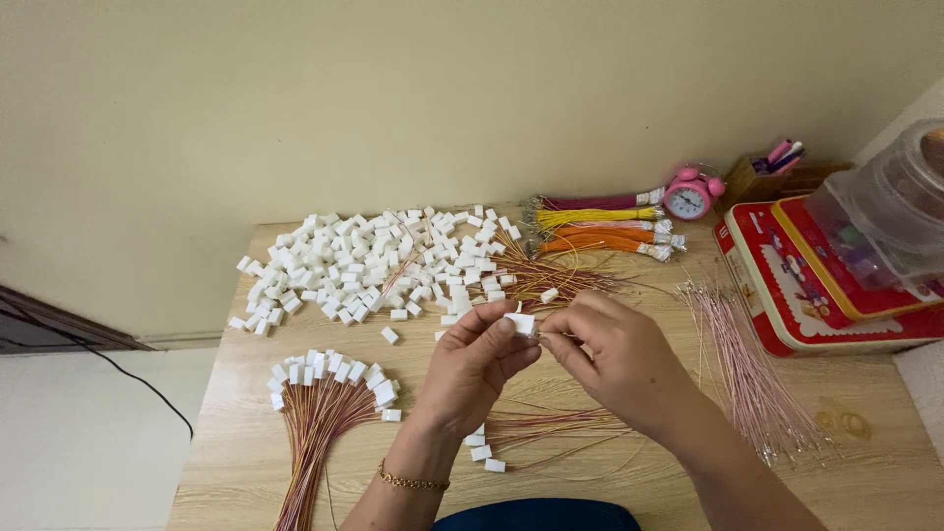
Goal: Insert thin individual wires into small white plastic connectors at a workbench.
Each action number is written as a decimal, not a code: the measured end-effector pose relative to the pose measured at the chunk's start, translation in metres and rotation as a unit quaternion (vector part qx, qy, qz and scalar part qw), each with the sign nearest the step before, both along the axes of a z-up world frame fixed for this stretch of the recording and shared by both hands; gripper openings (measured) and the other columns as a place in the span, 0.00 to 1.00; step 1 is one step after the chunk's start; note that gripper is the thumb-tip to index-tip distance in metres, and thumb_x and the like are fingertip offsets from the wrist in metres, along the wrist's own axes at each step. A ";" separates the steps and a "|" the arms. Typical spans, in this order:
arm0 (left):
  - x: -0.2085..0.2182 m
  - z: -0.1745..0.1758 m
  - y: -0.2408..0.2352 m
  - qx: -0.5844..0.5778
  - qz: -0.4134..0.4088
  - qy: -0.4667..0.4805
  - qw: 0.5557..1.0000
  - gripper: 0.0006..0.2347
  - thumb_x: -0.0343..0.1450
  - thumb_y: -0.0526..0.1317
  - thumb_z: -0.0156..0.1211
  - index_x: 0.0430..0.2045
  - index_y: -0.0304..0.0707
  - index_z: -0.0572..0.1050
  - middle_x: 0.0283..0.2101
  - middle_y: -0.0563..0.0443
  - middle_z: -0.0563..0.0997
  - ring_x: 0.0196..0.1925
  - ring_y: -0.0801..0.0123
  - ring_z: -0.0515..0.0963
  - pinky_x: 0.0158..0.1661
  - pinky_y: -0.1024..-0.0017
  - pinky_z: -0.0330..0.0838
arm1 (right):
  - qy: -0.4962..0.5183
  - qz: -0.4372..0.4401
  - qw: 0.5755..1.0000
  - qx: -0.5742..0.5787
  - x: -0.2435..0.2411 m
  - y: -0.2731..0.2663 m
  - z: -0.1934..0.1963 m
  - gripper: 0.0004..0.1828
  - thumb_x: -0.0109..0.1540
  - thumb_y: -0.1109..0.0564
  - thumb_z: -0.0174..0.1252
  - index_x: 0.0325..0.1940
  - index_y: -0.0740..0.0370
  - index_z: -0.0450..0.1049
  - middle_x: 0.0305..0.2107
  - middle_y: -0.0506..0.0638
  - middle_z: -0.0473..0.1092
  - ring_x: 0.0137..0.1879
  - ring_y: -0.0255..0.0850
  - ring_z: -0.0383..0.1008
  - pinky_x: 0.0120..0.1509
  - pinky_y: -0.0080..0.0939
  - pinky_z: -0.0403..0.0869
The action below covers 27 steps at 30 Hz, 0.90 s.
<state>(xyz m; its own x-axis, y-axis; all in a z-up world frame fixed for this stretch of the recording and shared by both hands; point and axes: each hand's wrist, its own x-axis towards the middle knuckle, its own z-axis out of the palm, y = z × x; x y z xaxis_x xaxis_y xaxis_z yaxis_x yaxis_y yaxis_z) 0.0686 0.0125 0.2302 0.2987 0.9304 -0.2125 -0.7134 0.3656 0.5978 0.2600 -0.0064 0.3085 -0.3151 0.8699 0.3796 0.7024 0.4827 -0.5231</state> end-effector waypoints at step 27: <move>0.010 -0.019 -0.003 0.026 0.036 0.024 0.999 0.11 0.71 0.29 0.61 0.47 0.27 0.76 0.41 0.37 0.82 0.41 0.52 0.85 0.47 0.59 0.84 | 0.074 -0.008 0.997 -0.029 -0.002 -0.001 -0.023 0.03 0.62 0.58 0.59 0.33 0.55 0.76 0.22 0.45 0.69 0.27 0.40 0.69 0.33 0.39 0.69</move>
